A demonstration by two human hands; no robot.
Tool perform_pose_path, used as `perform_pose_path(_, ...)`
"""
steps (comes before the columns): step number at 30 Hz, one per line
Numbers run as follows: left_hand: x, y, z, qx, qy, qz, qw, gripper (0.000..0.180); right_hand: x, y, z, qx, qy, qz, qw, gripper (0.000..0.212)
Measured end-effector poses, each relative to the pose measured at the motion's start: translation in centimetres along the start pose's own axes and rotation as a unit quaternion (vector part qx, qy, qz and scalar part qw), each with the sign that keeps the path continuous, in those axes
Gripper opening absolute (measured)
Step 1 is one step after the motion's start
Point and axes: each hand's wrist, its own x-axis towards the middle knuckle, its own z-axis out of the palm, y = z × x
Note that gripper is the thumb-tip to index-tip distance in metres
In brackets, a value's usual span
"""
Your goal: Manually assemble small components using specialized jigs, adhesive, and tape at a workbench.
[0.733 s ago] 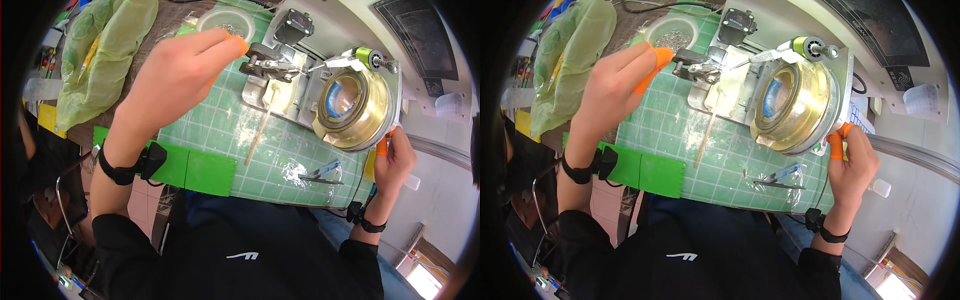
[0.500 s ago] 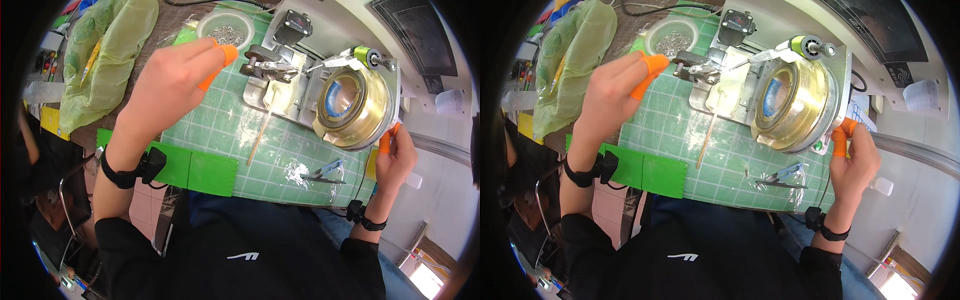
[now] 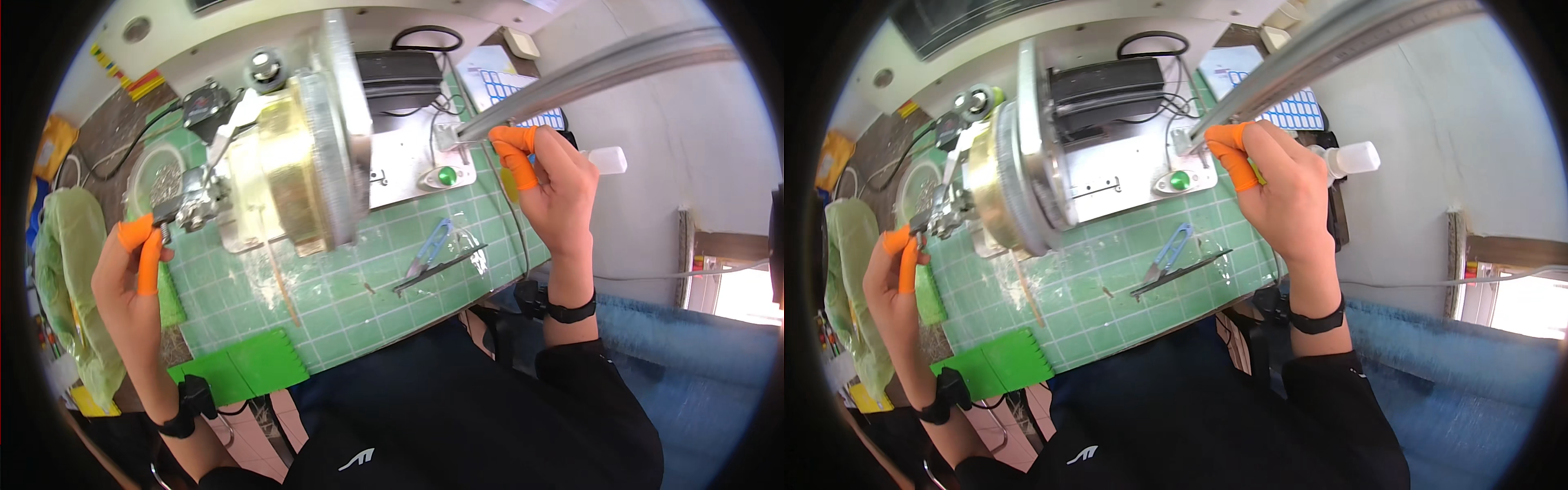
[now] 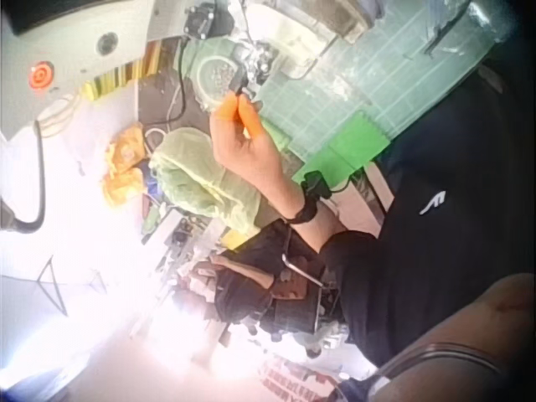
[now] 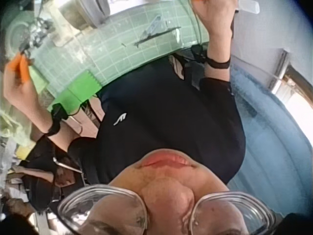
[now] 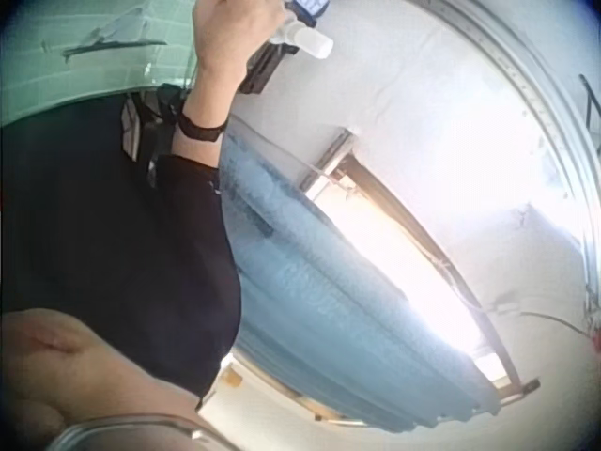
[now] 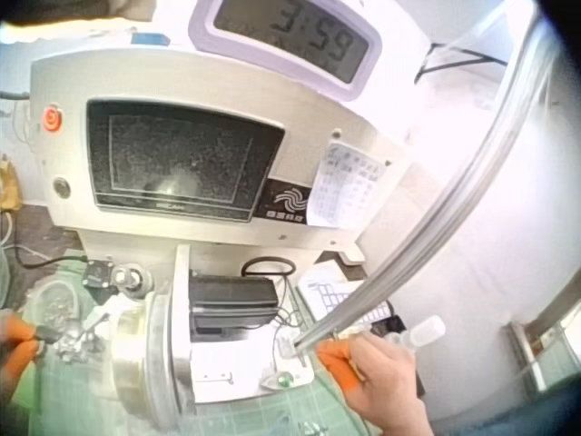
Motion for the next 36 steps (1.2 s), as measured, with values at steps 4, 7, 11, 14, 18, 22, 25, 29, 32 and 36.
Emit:
perform_pose_path(4, -0.2, 1.3, -0.4, 0.092, 0.005, 0.01, 0.996, 0.02, -0.7, 2.9, -0.8, 0.004, 0.051, -0.006, 0.999, 0.013)
perform_pose_path(7, -0.3, 1.7, -0.7, 0.165, -0.024, 0.04, 0.985, 0.028, -0.6, 3.6, -0.6, 0.042, 0.073, -0.014, 0.996, 0.011)
perform_pose_path(11, 0.4, 2.0, 0.3, 0.168, 0.014, 0.027, 0.985, 0.015, -1.0, 4.8, -0.2, 0.032, 0.038, 0.009, 0.999, 0.01)
perform_pose_path(14, 0.3, 2.6, 0.0, 0.188, 0.007, 0.029, 0.982, 0.014, -1.1, 5.0, 0.0, 0.034, 0.023, 0.018, 0.999, 0.01)
perform_pose_path(18, -0.3, 3.8, -0.6, 0.257, 0.02, 0.051, 0.965, 0.013, -0.3, 4.1, 0.9, 0.058, 0.051, -0.002, 0.997, 0.013)
perform_pose_path(22, 0.3, 8.4, -0.2, 0.338, 0.046, 0.096, 0.935, 0.013, -1.0, 4.5, -0.7, 0.017, 0.017, 0.019, 1.0, 0.026)
perform_pose_path(25, -1.0, 11.0, 1.5, 0.179, 0.068, 0.106, 0.976, 0.023, -1.3, 4.7, -1.0, 0.017, 0.019, 0.024, 0.999, 0.028)
perform_pose_path(29, -2.2, 11.4, 6.1, 0.132, -0.047, 0.138, 0.981, 0.04, -0.8, 4.4, -0.8, 0.037, -0.002, 0.014, 0.999, 0.026)
perform_pose_path(32, -2.5, 9.5, 7.3, 0.18, -0.063, 0.145, 0.971, 0.041, -0.8, 4.2, -0.6, 0.042, -0.007, 0.028, 0.999, 0.025)
perform_pose_path(36, -2.2, 8.7, 5.0, 0.269, -0.03, 0.212, 0.939, 0.035, -1.2, 3.6, -1.2, 0.033, 0.003, 0.027, 0.999, 0.028)
